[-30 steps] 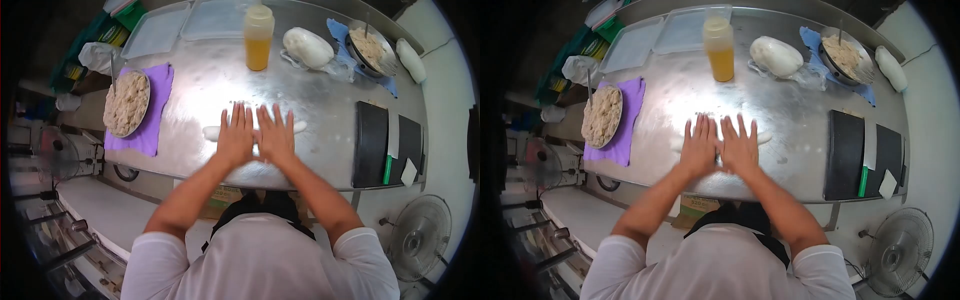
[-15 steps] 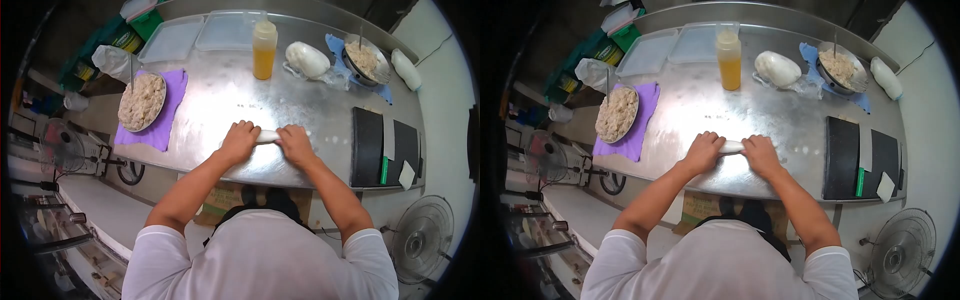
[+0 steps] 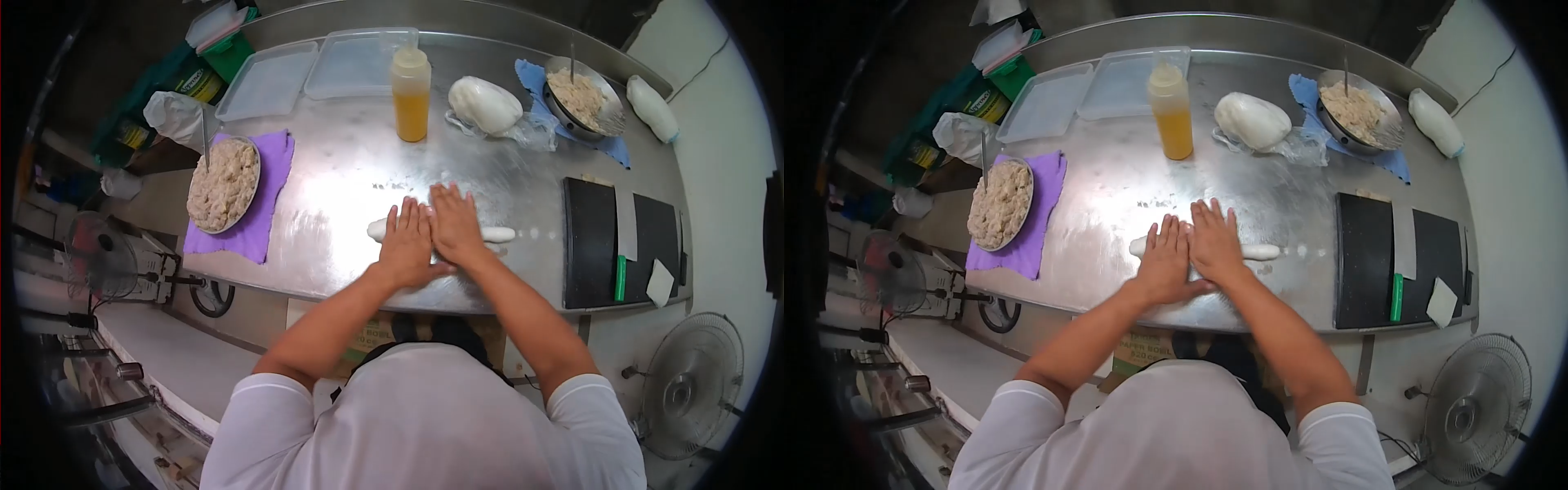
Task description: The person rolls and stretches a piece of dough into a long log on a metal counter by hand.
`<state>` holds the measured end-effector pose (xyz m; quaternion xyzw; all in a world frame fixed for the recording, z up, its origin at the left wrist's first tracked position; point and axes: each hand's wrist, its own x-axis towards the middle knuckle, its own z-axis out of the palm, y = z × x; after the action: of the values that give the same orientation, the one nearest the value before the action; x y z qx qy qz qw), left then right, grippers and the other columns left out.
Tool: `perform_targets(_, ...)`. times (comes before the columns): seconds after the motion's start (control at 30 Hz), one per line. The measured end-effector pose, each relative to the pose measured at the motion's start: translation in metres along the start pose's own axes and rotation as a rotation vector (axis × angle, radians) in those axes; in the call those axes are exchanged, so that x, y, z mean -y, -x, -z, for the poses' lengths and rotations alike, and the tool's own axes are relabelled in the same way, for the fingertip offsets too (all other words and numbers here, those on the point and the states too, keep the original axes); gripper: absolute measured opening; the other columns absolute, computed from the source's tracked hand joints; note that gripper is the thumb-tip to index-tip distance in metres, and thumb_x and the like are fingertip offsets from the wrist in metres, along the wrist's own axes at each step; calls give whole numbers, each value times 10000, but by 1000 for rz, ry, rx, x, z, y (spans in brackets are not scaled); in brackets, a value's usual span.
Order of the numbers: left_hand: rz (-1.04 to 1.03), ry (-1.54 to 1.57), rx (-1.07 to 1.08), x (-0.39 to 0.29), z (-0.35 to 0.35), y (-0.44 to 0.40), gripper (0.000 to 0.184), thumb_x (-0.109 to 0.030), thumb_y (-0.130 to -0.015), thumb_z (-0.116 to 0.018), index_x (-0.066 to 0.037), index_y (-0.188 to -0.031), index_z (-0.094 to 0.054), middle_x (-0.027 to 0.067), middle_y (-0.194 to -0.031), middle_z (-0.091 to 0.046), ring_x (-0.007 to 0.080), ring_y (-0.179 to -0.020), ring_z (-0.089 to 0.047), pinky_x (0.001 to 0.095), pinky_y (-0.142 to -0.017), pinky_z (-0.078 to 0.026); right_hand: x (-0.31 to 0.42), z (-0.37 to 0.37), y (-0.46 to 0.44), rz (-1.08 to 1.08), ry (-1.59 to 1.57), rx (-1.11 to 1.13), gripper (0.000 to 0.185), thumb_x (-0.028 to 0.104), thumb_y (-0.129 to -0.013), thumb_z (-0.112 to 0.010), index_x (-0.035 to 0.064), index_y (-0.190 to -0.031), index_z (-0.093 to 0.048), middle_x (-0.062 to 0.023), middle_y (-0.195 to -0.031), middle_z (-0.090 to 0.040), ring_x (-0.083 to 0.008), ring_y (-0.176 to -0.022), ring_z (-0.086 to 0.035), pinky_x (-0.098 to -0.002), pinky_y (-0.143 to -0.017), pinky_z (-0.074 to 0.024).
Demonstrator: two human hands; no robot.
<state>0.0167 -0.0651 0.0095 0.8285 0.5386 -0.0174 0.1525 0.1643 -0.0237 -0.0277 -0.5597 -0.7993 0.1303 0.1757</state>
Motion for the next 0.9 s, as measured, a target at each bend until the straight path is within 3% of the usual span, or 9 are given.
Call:
perform_targets(0.2, 40, -161, -52, 36, 19, -61, 1399, -900, -714, -657, 109, -1607, -284, 311, -1679, -288, 434, -1611, -162, 593, -1292, -25, -5, 0, -54, -88, 175, -28, 623, 432, -1094, -388, 51, -1584, -440, -163, -1657, -421, -373, -1581, -290, -668, -1255, -144)
perform_targets(0.27, 5, -174, -164, 27, 8, -39, 1413, -876, -677, -711, 108, -1602, -295, 312, -1669, -305, 436, -1604, -185, 592, -1293, -65, 4, 6, -17, 5, 313, 37, 668, 466, -1078, -414, 57, -1606, -415, -160, -1675, -394, -375, -1587, -273, -671, -1255, -133)
perform_targets(0.33, 12, 0, -94, 12, -10, 25, 1427, -812, -645, -791, 140, -1582, -289, 340, -1648, -308, 440, -1598, -200, 601, -1283, -136, 18, 3, 28, 31, 159, 185, 699, 477, -1064, -455, 55, -1618, -395, -169, -1674, -393, -399, -1577, -283, -689, -1245, -129)
perform_targets(0.4, -24, 34, -172, 15, -34, 53, 1471, -843, -622, -779, 148, -1583, -272, 356, -1647, -292, 438, -1600, -200, 593, -1287, -125, 27, -4, 63, 80, 98, 135, 747, 470, -1056, -477, 34, -1645, -332, -154, -1707, -340, -405, -1585, -269, -680, -1251, -103)
perform_targets(0.6, 67, -154, -2, 43, 19, -50, 1473, -932, -627, -697, 96, -1605, -300, 302, -1687, -275, 421, -1620, -142, 603, -1291, -82, -4, -13, -41, -27, 258, 92, 713, 489, -1086, -403, 77, -1660, -313, -108, -1719, -335, -370, -1597, -255, -670, -1258, -100)
perform_targets(0.63, 62, -174, -35, 53, 18, -65, 1476, -947, -631, -674, 92, -1610, -297, 302, -1692, -264, 422, -1621, -136, 602, -1291, -84, -8, -11, -56, -26, 241, 78, 721, 555, -1099, -322, 87, -1646, -355, -92, -1701, -374, -346, -1608, -229, -663, -1266, -101)
perform_targets(0.73, 37, -111, -61, 48, 18, -45, 1474, -934, -644, -682, 102, -1611, -277, 300, -1694, -259, 427, -1617, -148, 595, -1292, -96, -8, -8, -44, 50, 320, 47, 712, 550, -1100, -324, 85, -1637, -375, -95, -1694, -385, -345, -1604, -239, -664, -1266, -98)
perform_targets(0.8, 4, -50, -108, 38, -3, 6, 1544, -942, -610, -691, 173, -1576, -235, 371, -1662, -240, 477, -1595, -174, 585, -1291, -118, 1, -6, -4, 97, 237, 67, 678, 472, -1078, -455, 44, -1603, -423, -137, -1655, -439, -372, -1569, -317, -675, -1251, -132)
perform_targets(0.9, -28, 91, -114, 28, -26, 80, 1541, -891, -607, -747, 185, -1571, -212, 401, -1642, -242, 504, -1588, -172, 619, -1278, -115, 20, -7, 56, 110, 145, 73, 676, 428, -1058, -514, 29, -1597, -426, -176, -1620, -475, -406, -1545, -350, -676, -1244, -151)
